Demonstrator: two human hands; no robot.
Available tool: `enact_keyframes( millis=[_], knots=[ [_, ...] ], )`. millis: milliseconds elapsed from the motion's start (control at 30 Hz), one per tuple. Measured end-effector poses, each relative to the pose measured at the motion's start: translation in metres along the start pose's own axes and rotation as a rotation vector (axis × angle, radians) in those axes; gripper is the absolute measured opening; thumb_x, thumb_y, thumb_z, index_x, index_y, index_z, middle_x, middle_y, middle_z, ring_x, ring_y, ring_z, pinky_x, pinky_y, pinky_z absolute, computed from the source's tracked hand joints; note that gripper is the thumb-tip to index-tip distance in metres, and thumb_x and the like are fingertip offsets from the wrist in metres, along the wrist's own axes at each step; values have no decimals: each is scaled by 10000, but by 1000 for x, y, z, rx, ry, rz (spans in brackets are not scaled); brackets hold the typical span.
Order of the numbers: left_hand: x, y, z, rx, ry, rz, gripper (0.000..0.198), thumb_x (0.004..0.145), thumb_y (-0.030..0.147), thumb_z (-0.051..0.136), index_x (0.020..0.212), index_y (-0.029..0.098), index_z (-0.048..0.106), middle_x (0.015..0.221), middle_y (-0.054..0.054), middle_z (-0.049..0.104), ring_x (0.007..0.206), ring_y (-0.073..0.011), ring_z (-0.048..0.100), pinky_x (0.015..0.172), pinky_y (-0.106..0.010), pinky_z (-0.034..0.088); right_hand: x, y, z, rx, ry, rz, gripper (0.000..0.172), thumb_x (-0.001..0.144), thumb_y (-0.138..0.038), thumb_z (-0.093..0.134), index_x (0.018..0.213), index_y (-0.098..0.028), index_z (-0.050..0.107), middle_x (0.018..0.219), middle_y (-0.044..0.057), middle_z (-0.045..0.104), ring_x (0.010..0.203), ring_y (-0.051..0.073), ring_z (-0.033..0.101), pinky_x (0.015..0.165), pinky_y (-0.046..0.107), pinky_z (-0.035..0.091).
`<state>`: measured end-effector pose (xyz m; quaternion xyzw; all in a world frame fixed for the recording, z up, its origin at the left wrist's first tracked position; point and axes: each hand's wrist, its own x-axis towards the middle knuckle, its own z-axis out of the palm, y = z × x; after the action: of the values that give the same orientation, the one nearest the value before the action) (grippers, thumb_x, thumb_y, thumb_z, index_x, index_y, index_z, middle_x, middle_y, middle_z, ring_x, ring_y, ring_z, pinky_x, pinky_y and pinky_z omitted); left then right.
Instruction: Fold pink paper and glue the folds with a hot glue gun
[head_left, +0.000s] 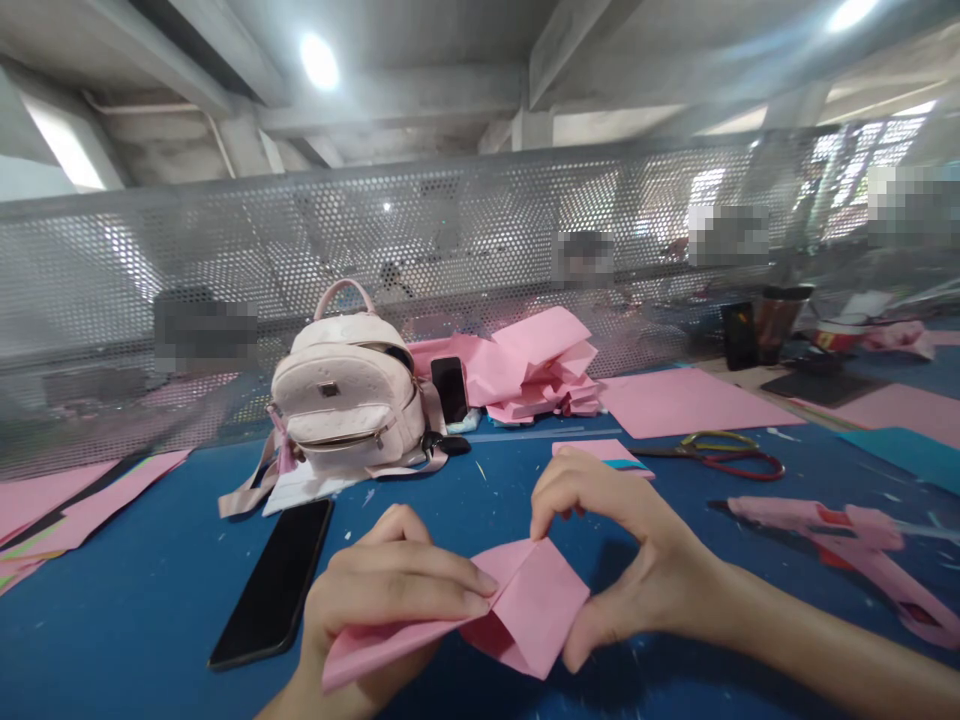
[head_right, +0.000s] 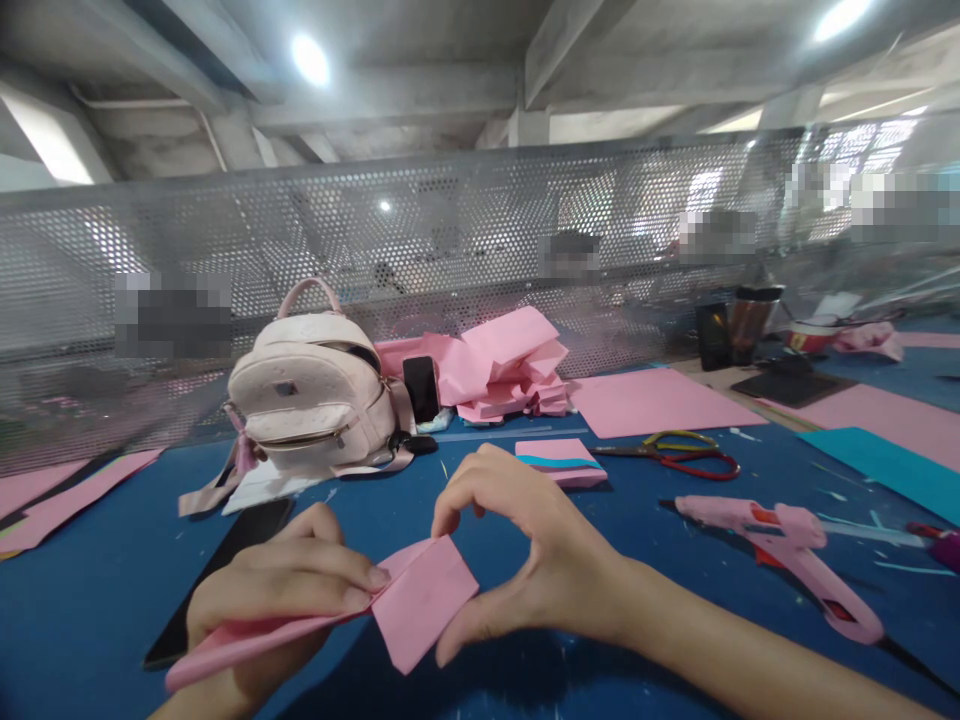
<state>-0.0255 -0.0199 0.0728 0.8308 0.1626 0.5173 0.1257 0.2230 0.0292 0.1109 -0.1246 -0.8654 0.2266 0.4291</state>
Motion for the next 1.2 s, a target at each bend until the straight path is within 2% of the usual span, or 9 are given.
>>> enact_keyframes(
  millis=[133, 333, 567, 700, 833, 1000, 1200],
  knots=[
    [-1, -2, 0, 19, 17, 1, 265, 1007, 385, 517, 1151, 299, 721, 951, -55, 808, 677, -187, 724, 592, -341, 428, 0, -3, 0, -10, -32, -43, 414, 682, -476, 866, 920, -212, 653, 863, 16, 599, 796, 174, 552, 690, 293, 437],
    [1, 1, 0, -4, 3, -17, 246, 1002, 353, 537, 1148, 285, 724, 974, -59, 805, 718, -189, 729, 609, -341, 442, -2, -6, 0, -13, -64, -48, 384, 694, -417, 874, 949, -213, 671, 892, 6, 555, 803, 148, 549, 694, 259, 447],
    [0, 3, 5, 16, 49, -67, 298, 995, 449, 510, 1093, 302, 750, 923, -56, 808, 689, -204, 725, 611, -353, 453, -3, -5, 0, -15, -96, -22, 337, 750, -451, 825, 953, -227, 676, 905, 20, 585, 822, 170, 561, 723, 292, 449],
    [2, 7, 8, 24, 86, -83, 190, 967, 347, 599, 1060, 271, 747, 922, -48, 802, 705, -191, 714, 624, -341, 450, -5, -5, 1, -15, -94, -7, 337, 765, -454, 813, 954, -218, 666, 891, 24, 598, 827, 178, 561, 729, 296, 445],
    [3, 13, 7, 78, 86, -249, 107, 902, 200, 681, 981, 250, 732, 910, -16, 780, 750, -182, 689, 695, -350, 438, -10, -1, 10, 1, -72, 28, 369, 794, -494, 776, 979, -202, 648, 893, 34, 613, 843, 188, 555, 740, 308, 447],
    [1, 14, 9, 181, 67, -316, 126, 847, 175, 736, 926, 274, 735, 831, 30, 758, 698, -159, 661, 706, -340, 401, -17, 5, 22, 63, -68, 68, 401, 816, -543, 734, 974, -188, 638, 900, 33, 608, 821, 174, 541, 720, 301, 444],
    [3, 16, 11, 227, 76, -328, 98, 875, 181, 707, 851, 274, 723, 778, 54, 737, 687, -145, 662, 741, -346, 387, -19, 8, 25, 80, -83, 98, 395, 823, -545, 726, 975, -193, 636, 903, 31, 606, 826, 178, 529, 726, 310, 432]
  ],
)
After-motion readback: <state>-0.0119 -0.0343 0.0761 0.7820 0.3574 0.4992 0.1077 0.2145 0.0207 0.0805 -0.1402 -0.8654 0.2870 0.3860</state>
